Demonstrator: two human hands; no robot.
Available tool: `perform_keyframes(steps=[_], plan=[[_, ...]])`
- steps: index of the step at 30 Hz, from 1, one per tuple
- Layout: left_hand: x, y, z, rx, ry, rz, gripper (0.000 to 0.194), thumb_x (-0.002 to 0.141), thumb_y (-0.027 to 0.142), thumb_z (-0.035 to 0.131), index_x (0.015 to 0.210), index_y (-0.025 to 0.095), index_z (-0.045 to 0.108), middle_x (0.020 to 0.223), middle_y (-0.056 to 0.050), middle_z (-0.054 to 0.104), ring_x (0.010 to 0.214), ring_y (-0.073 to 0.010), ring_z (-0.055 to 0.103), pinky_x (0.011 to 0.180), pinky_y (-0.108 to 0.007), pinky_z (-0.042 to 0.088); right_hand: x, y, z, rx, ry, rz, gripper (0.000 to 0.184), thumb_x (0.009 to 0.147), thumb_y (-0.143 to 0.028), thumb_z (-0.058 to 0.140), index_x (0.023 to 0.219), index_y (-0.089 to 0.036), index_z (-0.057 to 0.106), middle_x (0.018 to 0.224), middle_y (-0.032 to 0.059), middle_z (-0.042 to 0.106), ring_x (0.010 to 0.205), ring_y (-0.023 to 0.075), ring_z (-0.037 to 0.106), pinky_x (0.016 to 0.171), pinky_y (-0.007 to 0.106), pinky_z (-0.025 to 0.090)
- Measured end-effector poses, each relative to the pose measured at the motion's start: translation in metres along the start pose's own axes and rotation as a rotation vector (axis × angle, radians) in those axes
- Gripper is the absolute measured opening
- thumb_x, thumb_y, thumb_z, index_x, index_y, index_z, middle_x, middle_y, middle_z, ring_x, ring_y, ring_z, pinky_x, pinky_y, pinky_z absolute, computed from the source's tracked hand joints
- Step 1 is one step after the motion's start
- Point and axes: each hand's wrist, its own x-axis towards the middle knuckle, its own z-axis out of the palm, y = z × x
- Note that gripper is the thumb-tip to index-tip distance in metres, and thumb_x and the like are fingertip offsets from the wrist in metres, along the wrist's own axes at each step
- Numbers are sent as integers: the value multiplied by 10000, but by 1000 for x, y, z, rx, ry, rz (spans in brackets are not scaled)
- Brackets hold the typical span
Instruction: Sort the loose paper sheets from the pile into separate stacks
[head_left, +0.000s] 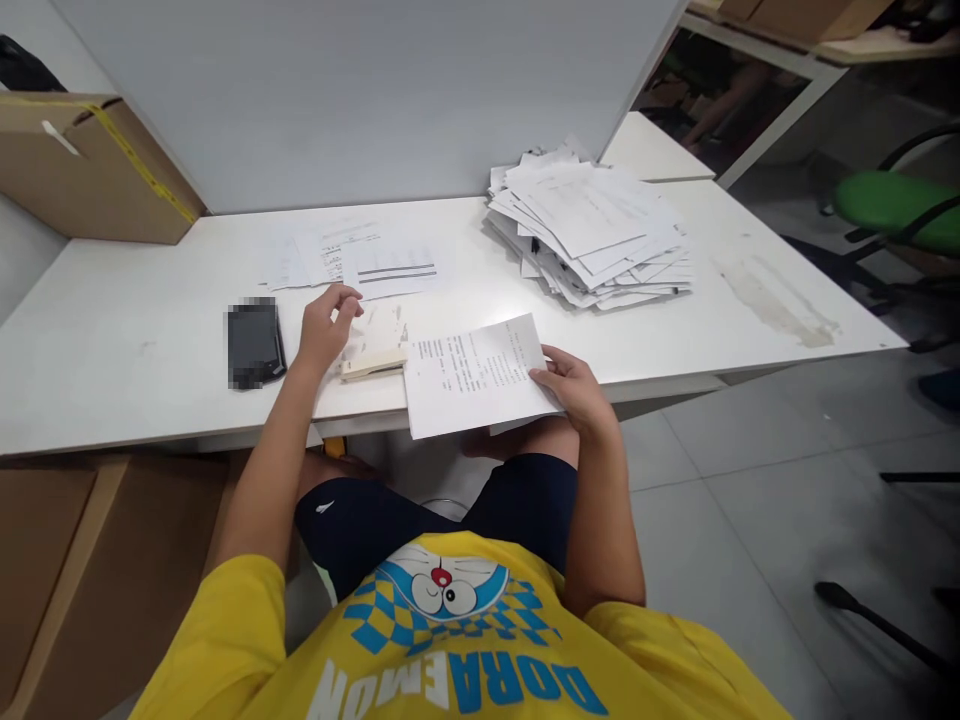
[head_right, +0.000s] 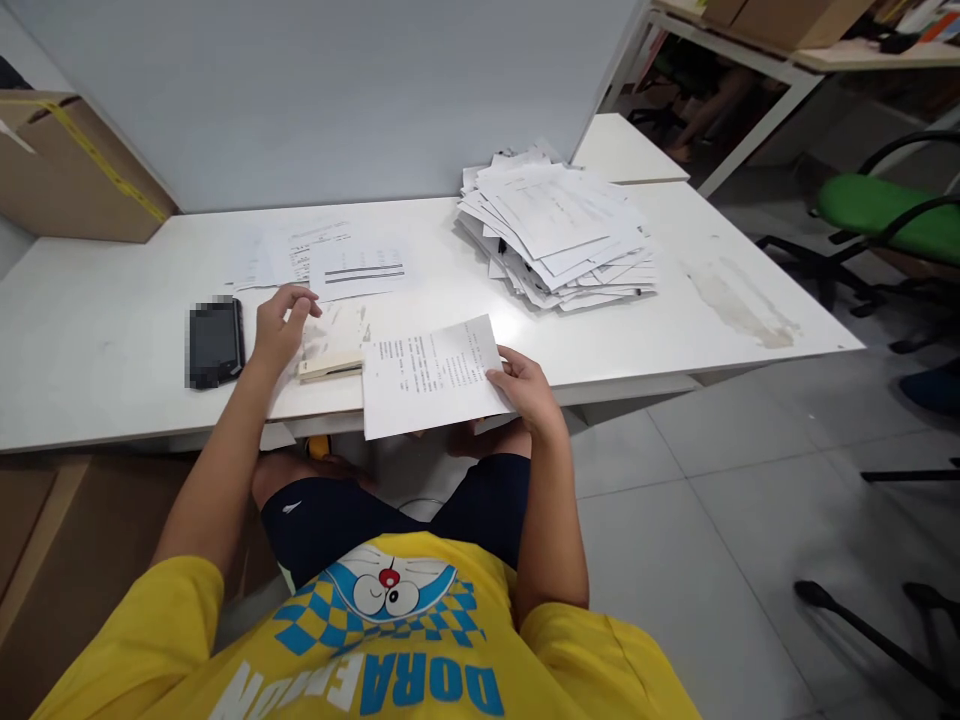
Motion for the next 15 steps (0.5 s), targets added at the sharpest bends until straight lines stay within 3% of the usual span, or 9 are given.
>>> perform_keyframes(steps=[3,6,11,15], plan=[[-9,31,7,102,-179,-50,321,970,463,474,1060,222,666,931,-60,711,884,-223,639,813,-324,499,-4,-2,1,-10,-34,-16,492,645,-342,730,1120,-215,724,845,37,772,751,231,701,661,347,537],[-11,46,25,211,-316,-90,322,964,423,468,1126,220,658,1081,-72,705,1041,-276,605,908,-383,481,-7,-2,1,-23,-32,-23,470,663,-347,727,1115,-219,726,870,42,771,800,241,702,703,368,546],[-9,34,44,289,-431,-158,405,949,403,449,1259,191,600,1309,-111,621,1275,-356,477,1059,-512,387,-11,-3,-1,-32,-58,15,491,698,-362,717,1168,-219,702,914,50,768,852,249,699,765,399,548],[-10,22,46,296,-467,-118,426,948,390,429,1305,206,571,1359,-109,581,1335,-344,432,1125,-525,319,-13,-2,-2,-50,-59,6,466,732,-387,707,1170,-228,700,916,49,764,860,252,695,783,416,551]])
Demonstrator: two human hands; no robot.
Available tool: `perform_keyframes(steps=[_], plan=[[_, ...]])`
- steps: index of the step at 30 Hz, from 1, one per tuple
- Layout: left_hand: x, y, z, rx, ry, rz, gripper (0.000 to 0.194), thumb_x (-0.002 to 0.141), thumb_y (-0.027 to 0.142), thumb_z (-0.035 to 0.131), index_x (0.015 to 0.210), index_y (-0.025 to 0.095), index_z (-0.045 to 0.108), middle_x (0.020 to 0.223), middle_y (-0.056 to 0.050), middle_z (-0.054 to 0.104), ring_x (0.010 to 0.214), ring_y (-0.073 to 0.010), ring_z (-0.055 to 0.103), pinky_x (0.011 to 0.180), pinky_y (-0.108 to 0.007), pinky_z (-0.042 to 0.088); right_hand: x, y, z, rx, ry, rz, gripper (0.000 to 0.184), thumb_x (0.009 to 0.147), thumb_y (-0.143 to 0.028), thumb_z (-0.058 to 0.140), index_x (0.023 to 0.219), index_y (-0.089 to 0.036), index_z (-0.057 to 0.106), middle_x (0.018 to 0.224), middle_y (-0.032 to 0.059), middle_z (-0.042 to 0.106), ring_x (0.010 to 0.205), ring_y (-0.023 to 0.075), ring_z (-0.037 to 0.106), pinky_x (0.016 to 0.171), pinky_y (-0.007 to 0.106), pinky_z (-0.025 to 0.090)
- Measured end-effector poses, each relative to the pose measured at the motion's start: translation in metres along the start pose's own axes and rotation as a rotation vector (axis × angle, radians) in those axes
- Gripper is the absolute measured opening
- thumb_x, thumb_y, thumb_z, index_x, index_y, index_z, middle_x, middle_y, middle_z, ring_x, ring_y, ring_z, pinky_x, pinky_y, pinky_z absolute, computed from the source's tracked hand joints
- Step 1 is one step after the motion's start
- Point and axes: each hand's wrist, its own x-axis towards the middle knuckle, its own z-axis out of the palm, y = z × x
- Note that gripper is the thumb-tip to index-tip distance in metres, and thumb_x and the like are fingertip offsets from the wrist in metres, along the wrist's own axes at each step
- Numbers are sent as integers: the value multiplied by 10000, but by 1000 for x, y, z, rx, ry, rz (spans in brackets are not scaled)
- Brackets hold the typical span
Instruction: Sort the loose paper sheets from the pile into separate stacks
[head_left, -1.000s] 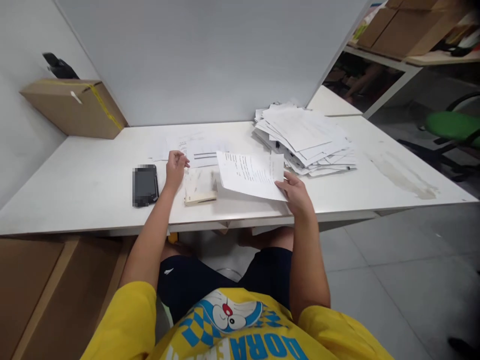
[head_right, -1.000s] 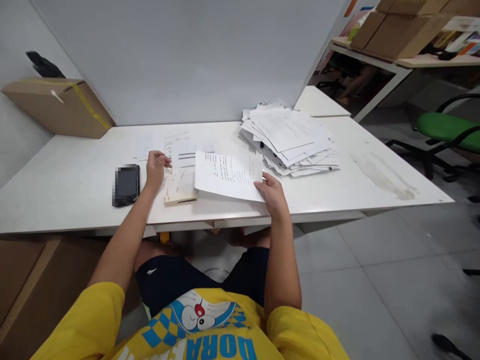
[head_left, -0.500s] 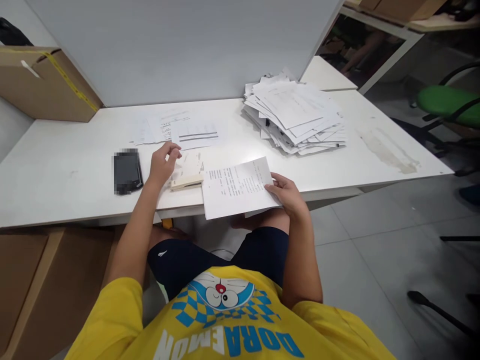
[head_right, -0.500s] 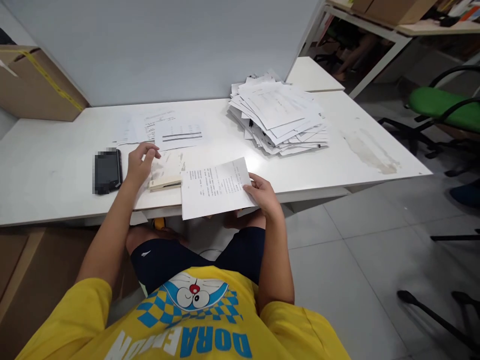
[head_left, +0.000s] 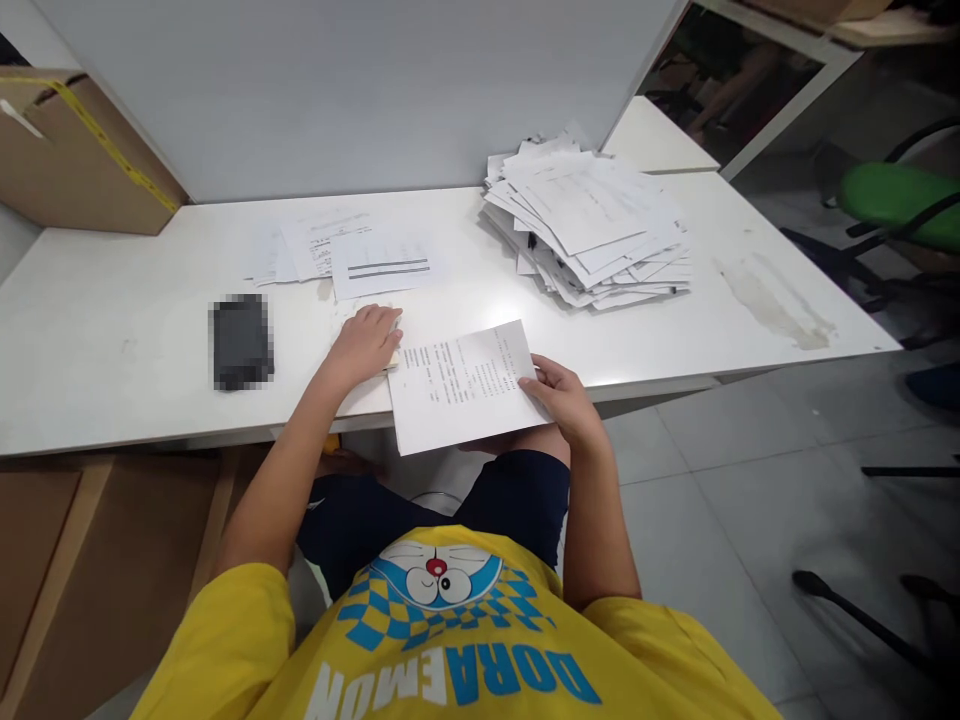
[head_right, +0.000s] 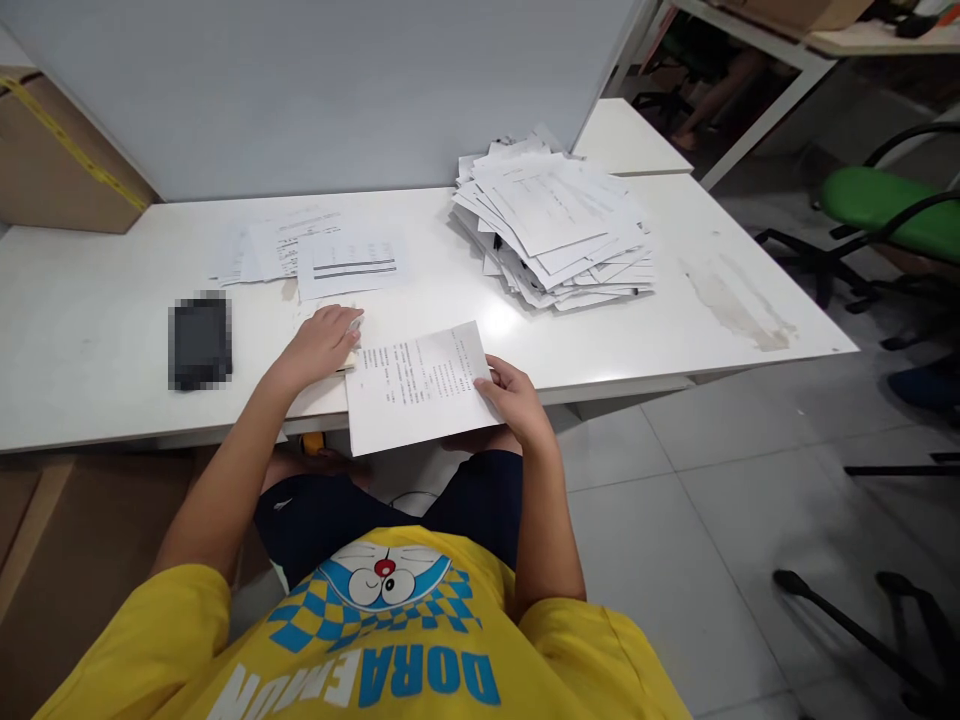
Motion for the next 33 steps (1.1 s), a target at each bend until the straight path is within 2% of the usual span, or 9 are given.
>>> perform_keyframes(steps=[8,14,19,23,26,29,31,33], plan=[[5,-12,12,-13,-37,20,457,920,401,474,1335,223,545,1477,-87,478,1467,-350,268,1200,-558,200,0,6,-1,-14,19,-21,474,746,-447,713,1175,-247,692,938,53,761,865,260,698,778,426,557],[5,-10,5,-120,-62,-29,462,912,432,496,1326,239,563,1474,-82,501,1444,-369,320,1178,-585,234,0,7,2,3,53,-24,431,734,-421,716,1124,-240,703,950,54,764,882,257,703,813,430,554],[3,-13,3,-232,55,-50,449,877,467,573,1265,245,618,1392,-77,579,1409,-365,379,1164,-545,298,-7,21,20,34,268,-106,357,758,-387,673,1086,-247,702,985,50,762,971,260,697,866,419,545],[0,-13,1,-247,112,-56,469,923,471,519,1324,238,592,1399,-70,577,1399,-320,403,1168,-490,325,-13,28,24,64,327,-107,309,761,-358,667,1044,-241,712,1000,58,760,977,263,697,880,411,546],[-5,-3,-9,-208,79,-109,510,972,479,407,1397,226,533,1453,-73,536,1401,-297,411,1160,-464,343,-11,26,15,112,419,-133,323,716,-343,699,1012,-213,704,962,66,758,939,256,697,887,416,548],[-10,12,-22,-175,-12,-201,564,986,507,326,1462,235,459,1516,-58,476,1409,-284,410,1162,-437,343,-7,22,12,242,654,-243,428,703,-333,691,1101,-178,663,1025,76,741,1002,229,682,965,420,521],[-11,18,-27,-160,-58,-230,590,983,532,306,1473,234,445,1529,-49,463,1411,-281,408,1169,-421,333,-5,20,20,361,761,-297,535,697,-315,683,1209,-175,610,1136,85,714,1080,214,660,1022,422,492],[-11,19,-29,-145,-67,-236,604,976,544,306,1463,223,461,1514,-51,484,1403,-282,419,1170,-414,330,-5,20,36,472,759,-292,641,679,-287,691,1298,-188,556,1250,98,671,1139,211,640,1055,429,474]])
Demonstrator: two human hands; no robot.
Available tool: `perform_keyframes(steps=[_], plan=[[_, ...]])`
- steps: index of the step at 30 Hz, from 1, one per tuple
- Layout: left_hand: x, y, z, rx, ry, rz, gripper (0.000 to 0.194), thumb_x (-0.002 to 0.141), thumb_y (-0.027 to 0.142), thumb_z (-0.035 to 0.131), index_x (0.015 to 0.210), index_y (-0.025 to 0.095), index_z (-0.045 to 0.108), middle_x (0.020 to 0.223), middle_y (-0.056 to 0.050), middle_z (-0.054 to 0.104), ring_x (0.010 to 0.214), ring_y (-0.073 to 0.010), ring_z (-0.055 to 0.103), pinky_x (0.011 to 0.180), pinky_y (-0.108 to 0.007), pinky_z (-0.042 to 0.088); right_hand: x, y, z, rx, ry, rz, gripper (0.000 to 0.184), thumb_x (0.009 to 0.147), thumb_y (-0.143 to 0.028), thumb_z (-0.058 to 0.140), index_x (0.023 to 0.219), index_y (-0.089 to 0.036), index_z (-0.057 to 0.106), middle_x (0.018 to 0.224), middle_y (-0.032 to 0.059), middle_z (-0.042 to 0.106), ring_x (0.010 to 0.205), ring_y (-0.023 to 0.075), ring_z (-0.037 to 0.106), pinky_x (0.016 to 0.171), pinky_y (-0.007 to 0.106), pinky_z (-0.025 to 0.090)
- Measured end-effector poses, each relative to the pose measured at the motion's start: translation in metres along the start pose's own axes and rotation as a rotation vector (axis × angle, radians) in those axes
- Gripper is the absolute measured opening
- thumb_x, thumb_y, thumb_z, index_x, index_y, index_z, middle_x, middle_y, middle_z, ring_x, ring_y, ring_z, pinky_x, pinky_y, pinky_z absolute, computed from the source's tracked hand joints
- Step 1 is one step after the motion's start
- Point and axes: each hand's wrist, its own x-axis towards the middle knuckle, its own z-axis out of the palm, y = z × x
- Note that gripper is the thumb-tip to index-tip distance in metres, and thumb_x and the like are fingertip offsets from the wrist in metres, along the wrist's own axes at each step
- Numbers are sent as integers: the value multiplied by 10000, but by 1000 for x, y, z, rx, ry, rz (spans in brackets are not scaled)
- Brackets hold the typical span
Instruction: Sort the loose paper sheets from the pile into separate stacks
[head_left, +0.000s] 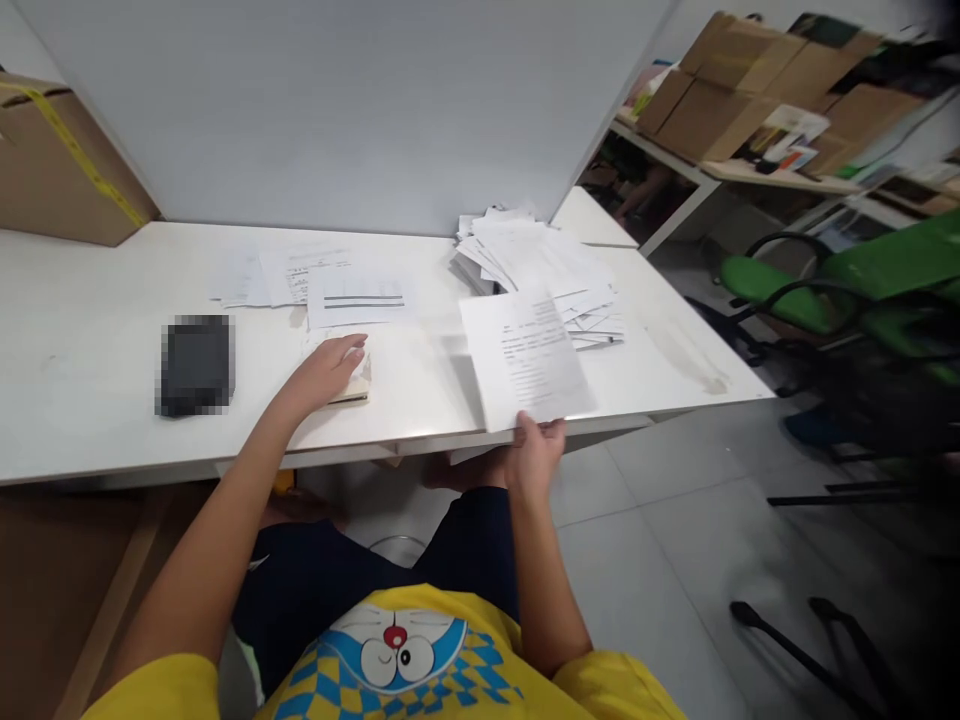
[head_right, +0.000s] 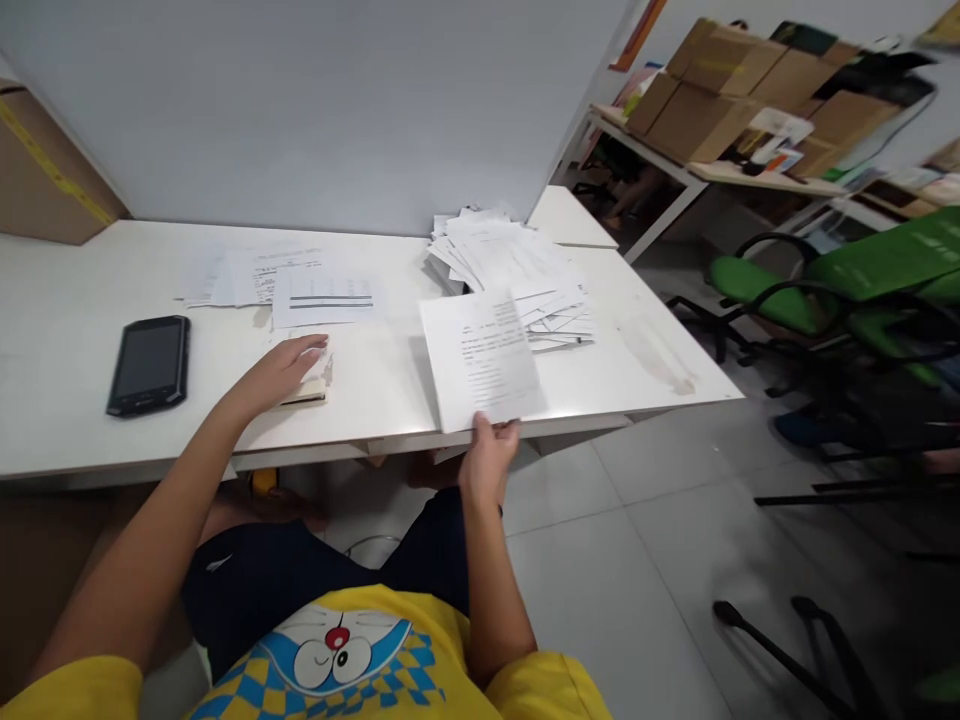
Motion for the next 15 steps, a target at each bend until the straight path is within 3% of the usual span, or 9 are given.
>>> perform_keyframes(steps=[6,15], plan=[[10,-10,5,80,32,36,612,961,556,314,1411,198,523,1465,-73,535,1375,-295,455,1144,-428,361,-28,10,19,114,-46,104,757,716,-273,690,1435,-207,460,1429,126,557,1258,230,579,1118,456,429],[10,-14,4,92,27,16,636,937,583,338,1400,194,536,1466,-74,537,1372,-308,461,1142,-438,370,-23,6,23,163,-30,162,736,729,-270,697,1429,-211,480,1448,121,545,1240,232,594,1097,440,457]])
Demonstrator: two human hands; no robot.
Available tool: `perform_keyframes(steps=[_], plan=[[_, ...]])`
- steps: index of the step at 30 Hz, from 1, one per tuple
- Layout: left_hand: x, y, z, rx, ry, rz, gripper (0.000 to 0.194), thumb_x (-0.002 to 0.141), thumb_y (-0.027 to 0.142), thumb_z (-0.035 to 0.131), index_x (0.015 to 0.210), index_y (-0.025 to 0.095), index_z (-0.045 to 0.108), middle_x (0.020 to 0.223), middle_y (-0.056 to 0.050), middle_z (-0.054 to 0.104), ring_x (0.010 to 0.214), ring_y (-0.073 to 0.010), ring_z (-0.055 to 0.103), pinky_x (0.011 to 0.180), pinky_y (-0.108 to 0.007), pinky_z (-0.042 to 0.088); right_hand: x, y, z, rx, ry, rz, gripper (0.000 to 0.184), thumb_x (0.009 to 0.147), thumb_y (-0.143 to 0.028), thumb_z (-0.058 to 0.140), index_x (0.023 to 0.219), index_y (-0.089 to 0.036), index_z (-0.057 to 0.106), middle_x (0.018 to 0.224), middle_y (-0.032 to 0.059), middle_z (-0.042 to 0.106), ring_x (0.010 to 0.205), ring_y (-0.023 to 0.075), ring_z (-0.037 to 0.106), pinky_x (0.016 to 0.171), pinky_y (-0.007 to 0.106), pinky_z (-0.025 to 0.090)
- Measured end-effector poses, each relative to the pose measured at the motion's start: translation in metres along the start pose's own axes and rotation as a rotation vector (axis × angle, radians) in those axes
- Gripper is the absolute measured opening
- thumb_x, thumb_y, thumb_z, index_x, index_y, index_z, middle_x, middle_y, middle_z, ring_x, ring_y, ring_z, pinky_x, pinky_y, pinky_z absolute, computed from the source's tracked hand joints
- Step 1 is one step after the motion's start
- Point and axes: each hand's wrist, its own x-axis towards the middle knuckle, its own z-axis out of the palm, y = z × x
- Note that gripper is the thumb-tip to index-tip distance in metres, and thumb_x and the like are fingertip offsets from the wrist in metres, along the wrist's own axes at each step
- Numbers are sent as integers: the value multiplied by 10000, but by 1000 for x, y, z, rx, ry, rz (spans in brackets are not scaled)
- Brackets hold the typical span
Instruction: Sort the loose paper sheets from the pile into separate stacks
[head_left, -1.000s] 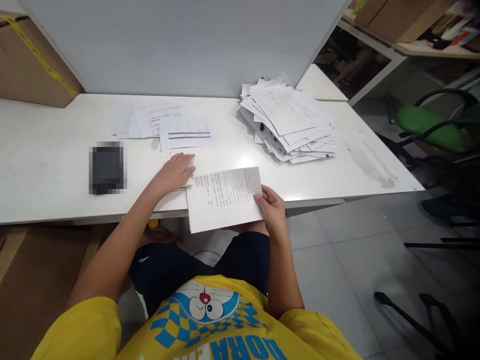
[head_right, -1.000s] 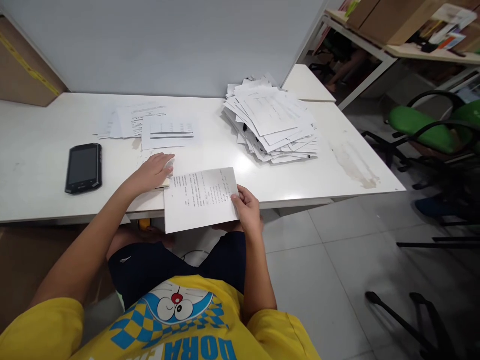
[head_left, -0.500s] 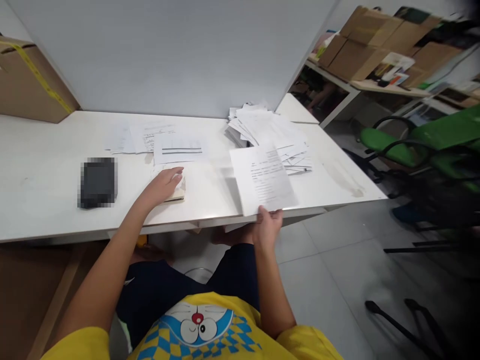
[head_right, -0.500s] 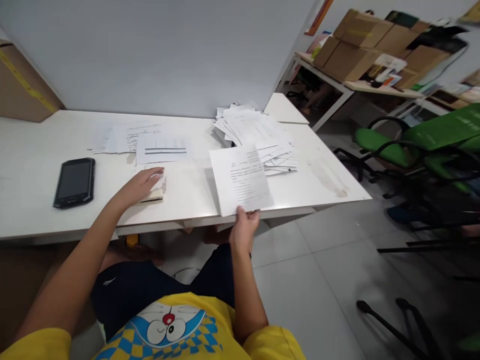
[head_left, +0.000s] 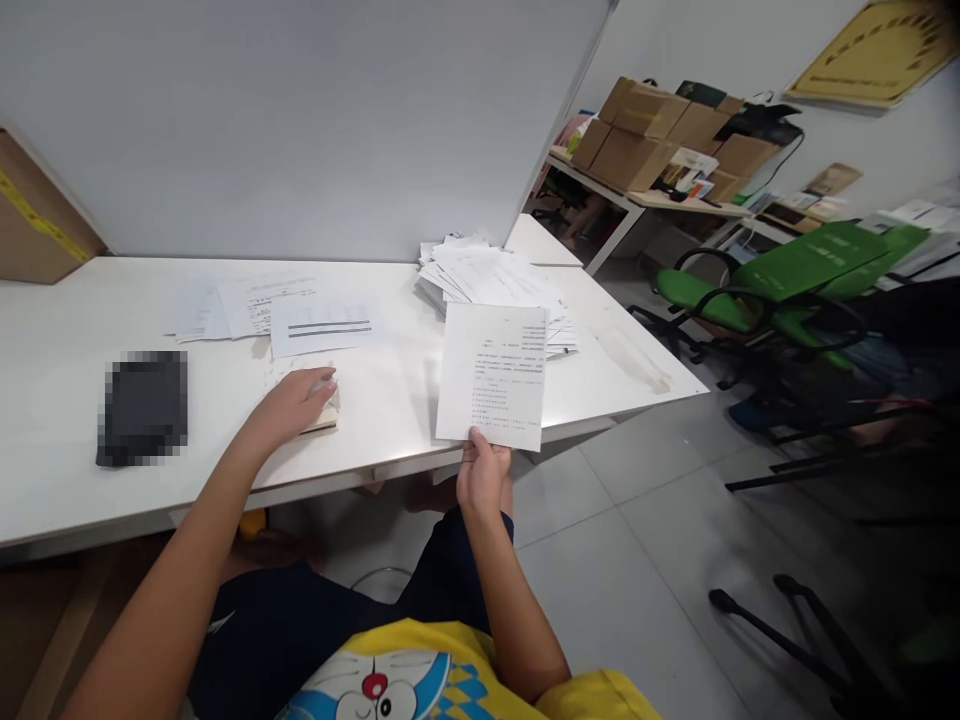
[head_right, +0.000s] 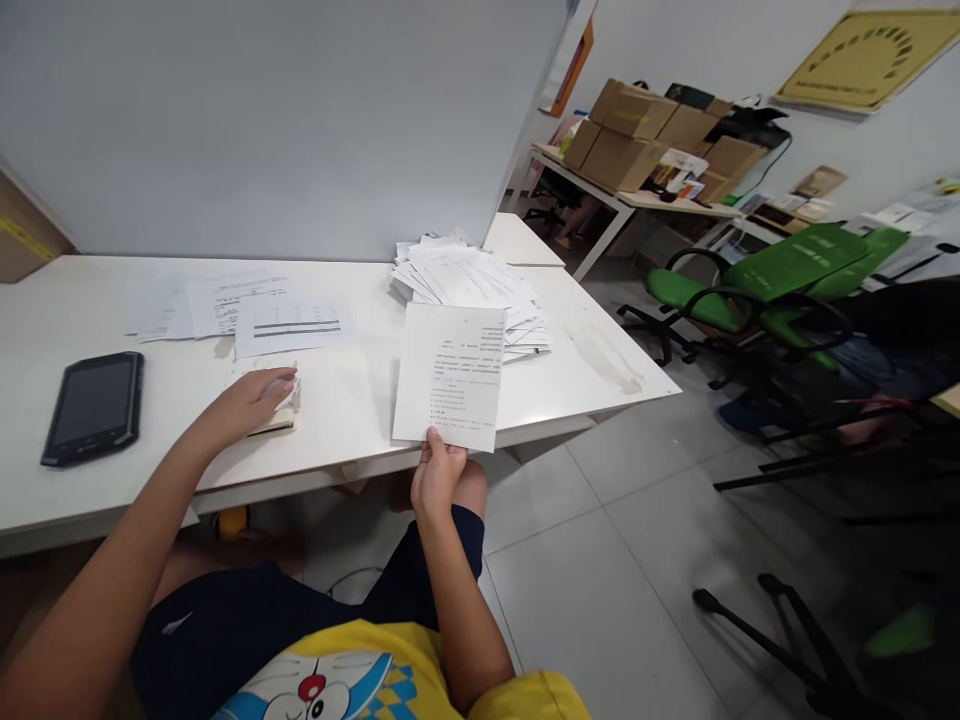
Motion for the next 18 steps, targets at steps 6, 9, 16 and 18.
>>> perform_keyframes(steps=[6,9,16,18], plan=[[1,-4,1,18,9,3,630,936,575,338,1386,190,554,1467,-63,540,1375,-298,459,1140,-419,379,2,-2,9,73,-2,10,796,694,-251,716,1444,-205,452,1418,123,570,1255,216,580,1112,417,441],[1,-4,1,36,21,6,623,932,565,337,1370,190,572,1439,-63,567,1365,-302,473,1130,-418,395,3,-1,14,89,2,19,822,673,-258,726,1444,-187,450,1413,136,571,1248,220,581,1102,409,450],[3,-8,3,37,42,18,611,929,573,350,1356,207,589,1422,-53,584,1352,-301,489,1129,-413,402,4,1,15,73,-3,7,810,684,-287,720,1444,-199,453,1421,126,564,1224,221,590,1058,403,487],[3,-7,2,37,34,16,622,930,583,344,1360,202,582,1432,-55,574,1360,-299,480,1144,-420,381,4,1,15,58,-4,8,802,696,-294,711,1449,-206,449,1420,125,565,1234,224,583,1048,407,495]])
